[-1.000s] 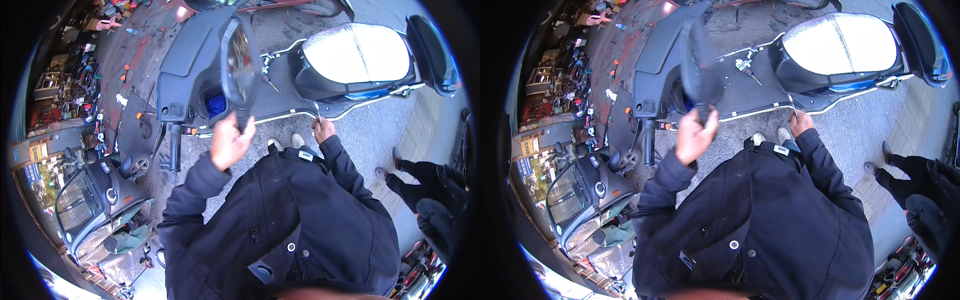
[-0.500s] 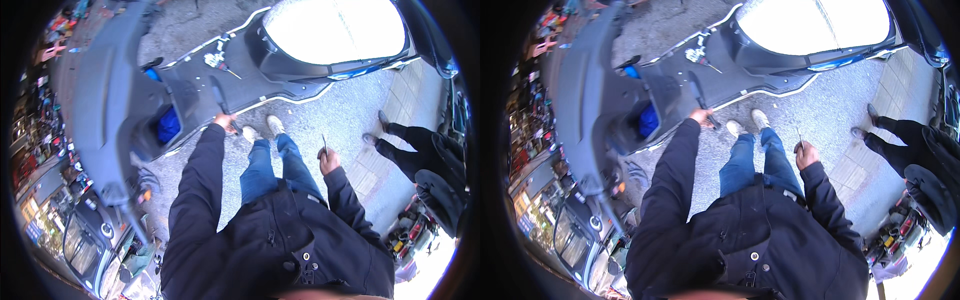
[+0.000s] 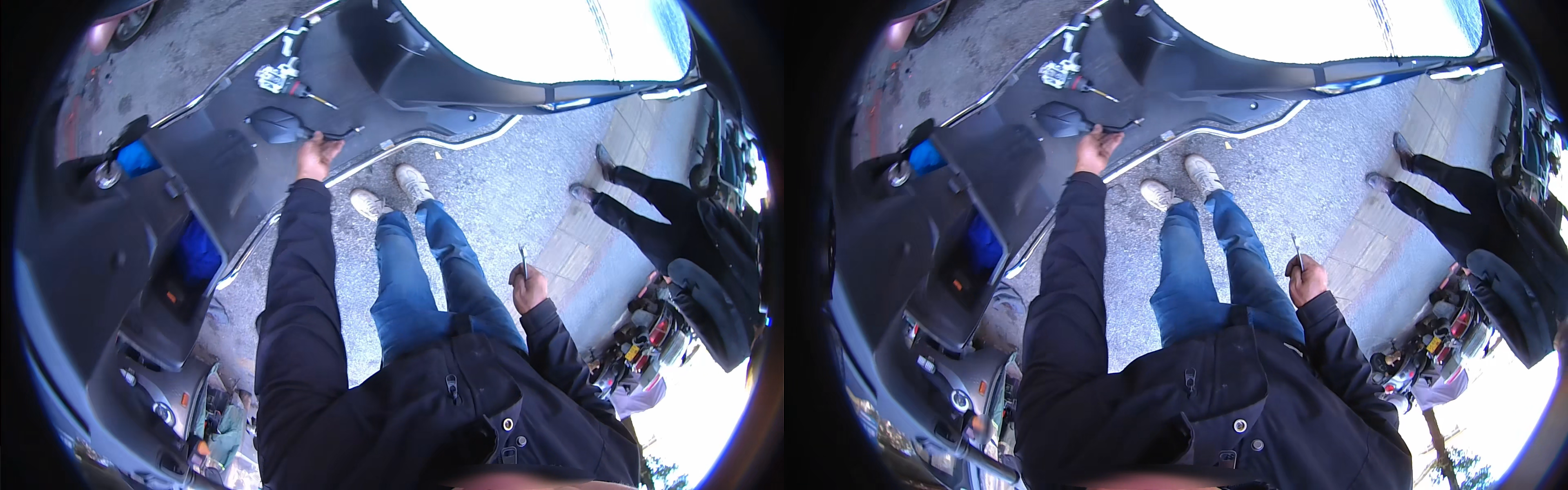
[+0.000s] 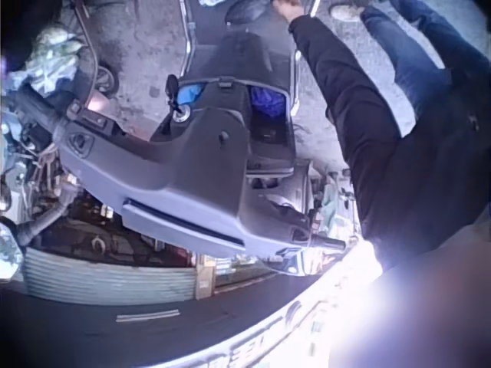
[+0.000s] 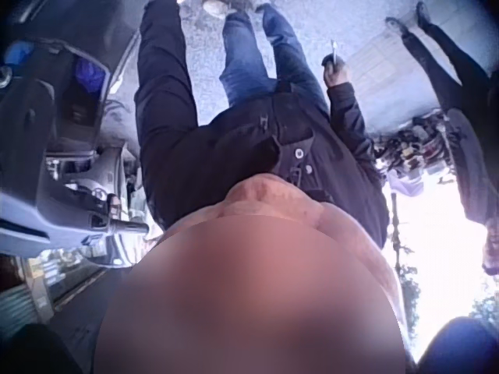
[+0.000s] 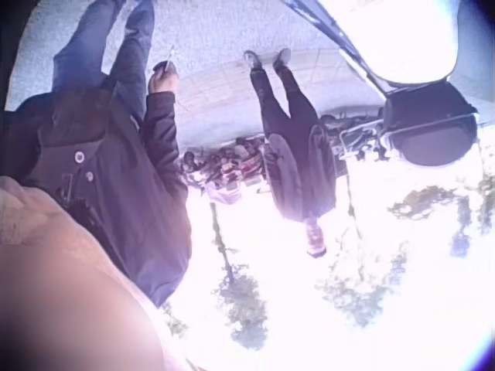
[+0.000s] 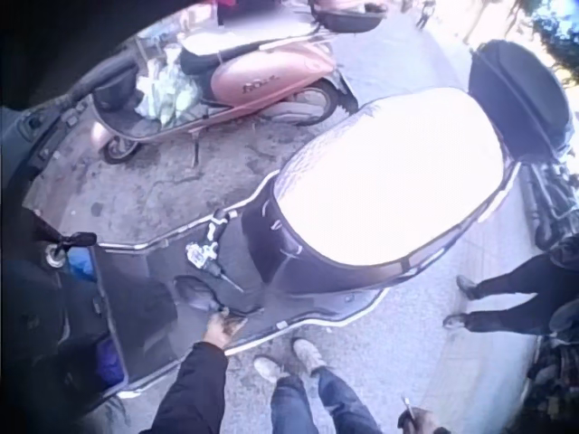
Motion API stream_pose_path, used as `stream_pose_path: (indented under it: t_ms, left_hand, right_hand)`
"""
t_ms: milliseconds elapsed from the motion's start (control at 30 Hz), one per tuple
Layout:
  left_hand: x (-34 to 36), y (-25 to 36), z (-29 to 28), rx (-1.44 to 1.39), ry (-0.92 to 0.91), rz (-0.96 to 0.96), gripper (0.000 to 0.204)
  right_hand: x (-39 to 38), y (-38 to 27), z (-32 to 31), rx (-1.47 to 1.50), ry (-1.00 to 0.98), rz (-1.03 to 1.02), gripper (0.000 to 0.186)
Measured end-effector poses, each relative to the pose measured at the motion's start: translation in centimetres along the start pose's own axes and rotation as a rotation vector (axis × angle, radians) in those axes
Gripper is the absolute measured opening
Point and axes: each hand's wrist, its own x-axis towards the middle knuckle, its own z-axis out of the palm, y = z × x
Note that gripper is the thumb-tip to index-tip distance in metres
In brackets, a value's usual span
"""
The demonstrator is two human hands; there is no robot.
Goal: The person disassembles the front fairing and handlebar area of a blue scooter using a wrench and a cordless drill. They remove the front cover, loosen bolts on the handlebar assembly, and reposition components while working in a cluttered outdoor repair area.
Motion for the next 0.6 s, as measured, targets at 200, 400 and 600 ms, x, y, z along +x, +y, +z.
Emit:
stream_pose_path:
  t_ms: [200, 400, 600]
  left_hand:
    - [-13.9, -8.5, 0.9, 0.373, 0.007, 0.143, 0.023]
    - [-34.1, -9.6, 1.7, 0.616, 0.028, 0.23, 0.021]
    - [-48.8, -5.7, 2.7, 0.809, -0.144, 0.501, 0.02]
  right_hand:
    - [0.4, -6.7, 1.0, 0.019, -0.059, -0.195, 0.016]
    - [1.3, -19.6, 1.0, -0.011, 0.054, -0.588, 0.01]
    - [1.2, -37.5, -1.2, 0.069, 0.28, -0.943, 0.017]
